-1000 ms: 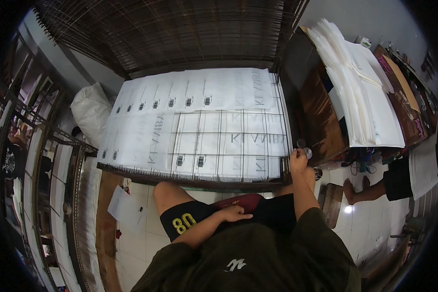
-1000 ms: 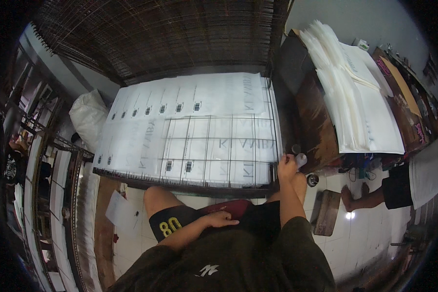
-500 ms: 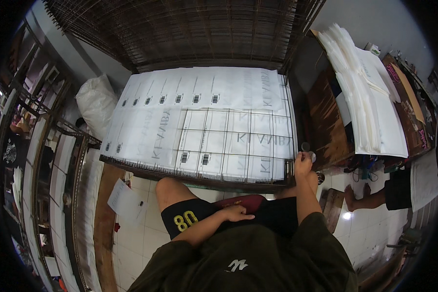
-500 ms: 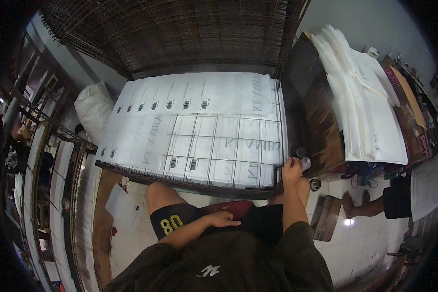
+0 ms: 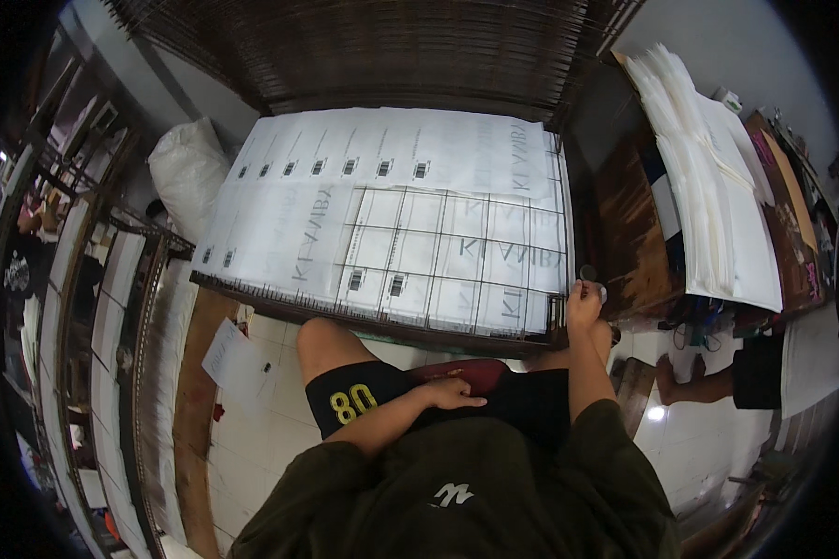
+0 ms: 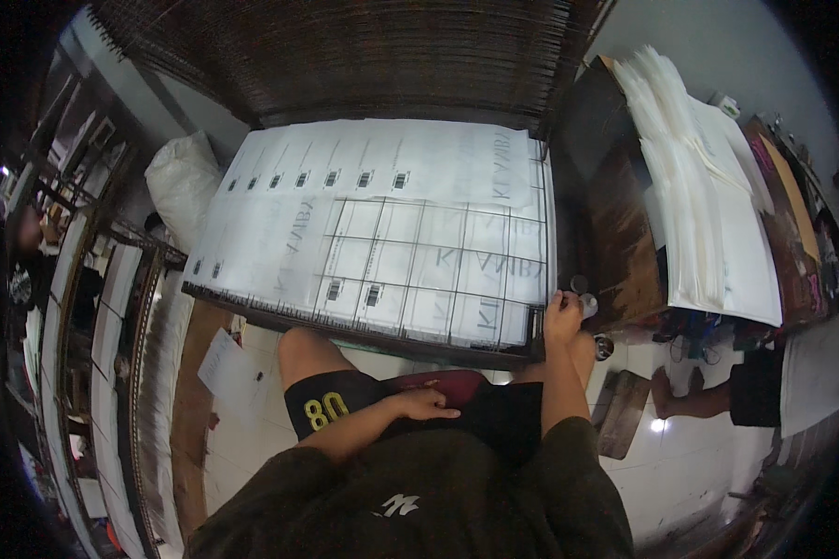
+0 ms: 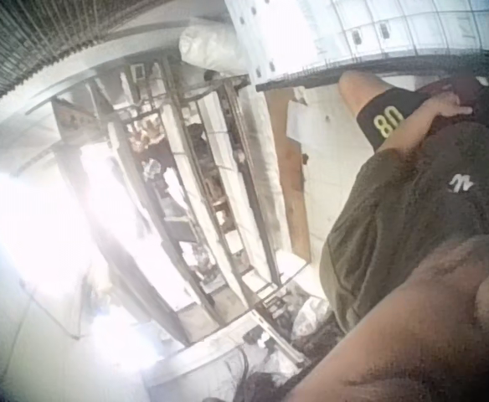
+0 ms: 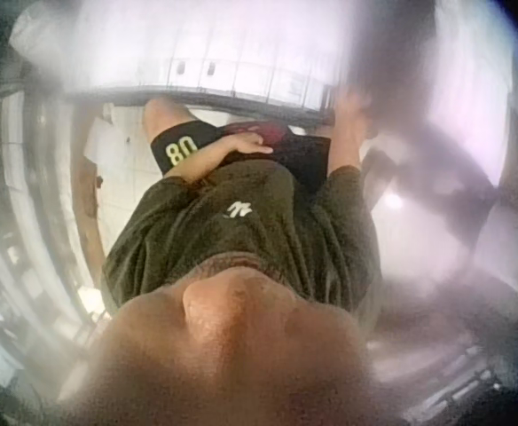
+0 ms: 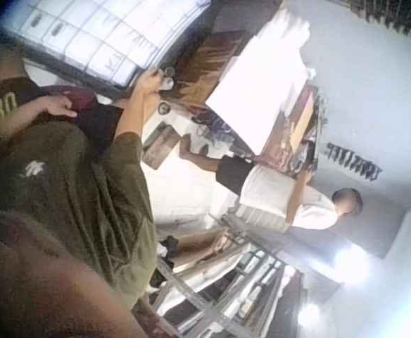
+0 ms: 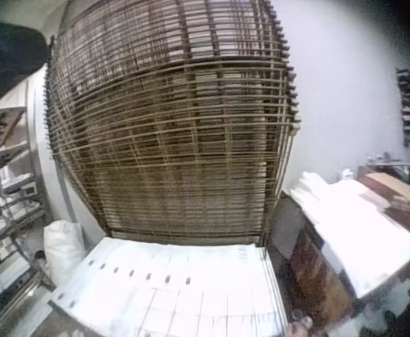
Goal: The person sits on the floor and repeatedly picks up white papers from a nearby table, placing them onto a large stack on a wire rack. The person handles the papers one by one, aligning them before adding them to the pile.
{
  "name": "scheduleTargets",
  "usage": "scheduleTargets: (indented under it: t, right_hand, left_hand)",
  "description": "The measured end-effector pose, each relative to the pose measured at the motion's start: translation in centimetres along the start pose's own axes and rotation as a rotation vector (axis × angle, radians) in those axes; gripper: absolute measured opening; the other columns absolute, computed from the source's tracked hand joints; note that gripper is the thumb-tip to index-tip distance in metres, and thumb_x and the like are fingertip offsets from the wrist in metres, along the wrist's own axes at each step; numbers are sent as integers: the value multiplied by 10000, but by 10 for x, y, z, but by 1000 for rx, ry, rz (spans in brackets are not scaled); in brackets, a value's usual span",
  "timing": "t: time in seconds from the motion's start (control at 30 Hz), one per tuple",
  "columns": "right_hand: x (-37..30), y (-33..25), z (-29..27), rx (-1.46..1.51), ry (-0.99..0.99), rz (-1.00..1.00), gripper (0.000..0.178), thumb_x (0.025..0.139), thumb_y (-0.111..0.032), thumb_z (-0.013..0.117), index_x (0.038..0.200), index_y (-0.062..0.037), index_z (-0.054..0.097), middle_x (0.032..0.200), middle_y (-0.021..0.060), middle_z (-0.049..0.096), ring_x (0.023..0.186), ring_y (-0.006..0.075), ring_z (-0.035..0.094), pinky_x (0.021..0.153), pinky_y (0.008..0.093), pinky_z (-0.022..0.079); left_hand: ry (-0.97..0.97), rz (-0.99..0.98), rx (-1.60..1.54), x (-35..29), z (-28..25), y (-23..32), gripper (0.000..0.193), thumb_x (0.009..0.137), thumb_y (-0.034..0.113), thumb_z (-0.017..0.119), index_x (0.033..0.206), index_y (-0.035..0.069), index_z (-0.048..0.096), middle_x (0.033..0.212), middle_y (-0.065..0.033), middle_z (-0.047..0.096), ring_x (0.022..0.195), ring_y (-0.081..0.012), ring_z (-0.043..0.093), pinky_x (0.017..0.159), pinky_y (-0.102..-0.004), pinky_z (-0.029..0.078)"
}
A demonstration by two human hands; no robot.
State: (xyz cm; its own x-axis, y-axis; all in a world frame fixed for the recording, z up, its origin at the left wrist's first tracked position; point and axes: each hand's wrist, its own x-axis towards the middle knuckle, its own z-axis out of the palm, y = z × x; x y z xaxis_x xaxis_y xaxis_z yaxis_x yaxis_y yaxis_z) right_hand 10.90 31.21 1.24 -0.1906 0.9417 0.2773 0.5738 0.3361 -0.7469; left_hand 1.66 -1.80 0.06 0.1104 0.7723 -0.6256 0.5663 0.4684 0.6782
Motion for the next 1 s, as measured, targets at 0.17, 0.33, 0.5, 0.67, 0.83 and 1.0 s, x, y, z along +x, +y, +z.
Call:
scheduleTargets:
  t: [0.17,0.33,0.5,0.67,0.83,1.0]
  right_hand:
    - [-2,-14,-9,17,23,-63,281,852,-244,584,963,11,619,955,196,587,901,357,569,817,435,449]
    - [-10,-24,-13,44,89,-117,287,879,-245,555,1018,1,606,1078,214,536,1038,379,504,916,431,395]
    - [-24,-29,-37,125,2,-515,210,888,-169,567,988,14,591,930,159,561,908,301,541,808,379,432]
    - [-86,-78,-129,31,-396,-832,199,804,-73,592,985,10,594,998,211,547,976,383,511,854,450,405]
    - [-144,-19,-217,-89,-792,-886,534,683,-347,685,1129,-68,592,1170,202,498,1070,389,481,902,506,367]
    - [-173,20,-222,-160,-884,-834,551,767,-478,571,1204,-144,569,1321,221,402,1268,414,328,1011,593,208]
  left_hand:
    - [74,25,-41,-13,-5,12,747,798,753,420,808,37,636,1020,-173,624,1286,-343,378,1063,-452,277]
    - [23,0,-86,-10,-7,10,751,801,743,434,822,20,634,1083,-204,608,1328,-379,305,1048,-468,290]
    - [64,61,-102,-5,-1,0,762,798,745,439,820,7,626,1112,-207,596,1342,-375,283,1034,-479,304]
    - [60,23,-73,-13,-4,3,736,792,745,450,830,33,634,1148,-191,584,1346,-375,276,1032,-515,294]
    - [46,5,-85,-14,-7,13,746,782,768,426,829,55,640,1183,-194,571,1358,-360,264,1025,-552,279]
    - [-43,16,-96,-2,-2,5,755,787,770,410,844,54,640,1091,-213,606,1301,-393,341,1022,-505,305]
